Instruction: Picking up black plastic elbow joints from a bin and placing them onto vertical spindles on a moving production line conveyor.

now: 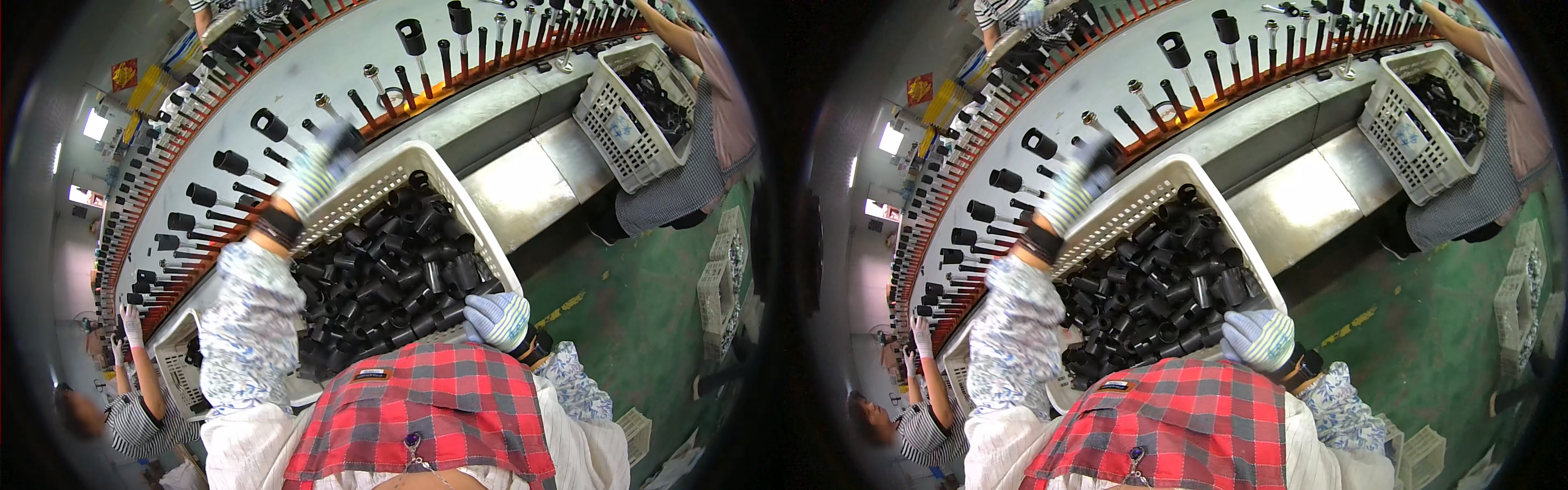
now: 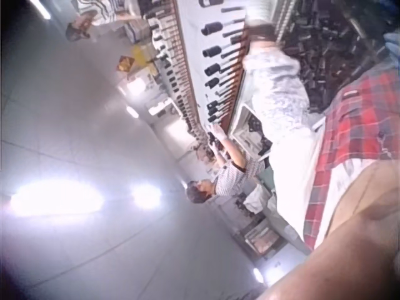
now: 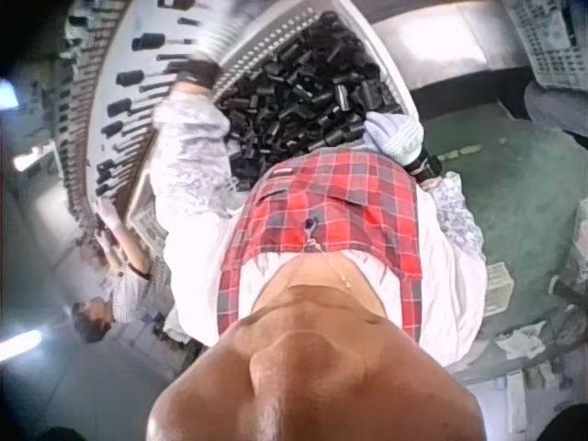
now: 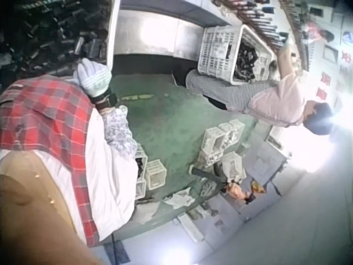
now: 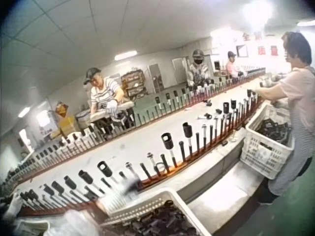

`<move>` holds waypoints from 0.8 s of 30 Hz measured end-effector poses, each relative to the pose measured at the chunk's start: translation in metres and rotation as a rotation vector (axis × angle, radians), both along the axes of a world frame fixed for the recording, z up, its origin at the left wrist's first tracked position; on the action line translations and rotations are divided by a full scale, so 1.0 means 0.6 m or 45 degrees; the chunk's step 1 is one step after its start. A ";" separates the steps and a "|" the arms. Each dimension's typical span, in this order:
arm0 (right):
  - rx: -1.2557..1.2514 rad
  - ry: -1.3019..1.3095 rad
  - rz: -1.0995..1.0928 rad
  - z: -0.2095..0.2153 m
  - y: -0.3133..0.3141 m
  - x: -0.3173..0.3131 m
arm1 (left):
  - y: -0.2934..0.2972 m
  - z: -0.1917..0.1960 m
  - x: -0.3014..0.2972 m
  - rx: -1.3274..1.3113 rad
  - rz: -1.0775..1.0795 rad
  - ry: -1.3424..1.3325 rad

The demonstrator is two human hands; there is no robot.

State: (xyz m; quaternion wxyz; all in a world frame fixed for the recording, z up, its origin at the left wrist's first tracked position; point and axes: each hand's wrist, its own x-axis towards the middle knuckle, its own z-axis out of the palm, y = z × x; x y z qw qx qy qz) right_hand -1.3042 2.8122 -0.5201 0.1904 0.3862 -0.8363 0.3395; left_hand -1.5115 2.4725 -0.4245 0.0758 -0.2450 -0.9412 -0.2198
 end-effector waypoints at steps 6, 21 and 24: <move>0.020 -0.051 0.118 0.001 0.000 -0.009 | -0.095 0.123 -0.132 -0.526 0.548 -0.274; 0.130 -0.056 0.114 -0.008 -0.001 -0.001 | -0.253 0.066 -0.106 -0.767 0.957 -0.156; 0.084 -0.023 0.035 0.012 -0.018 -0.009 | -0.300 0.052 -0.083 -0.689 0.991 -0.001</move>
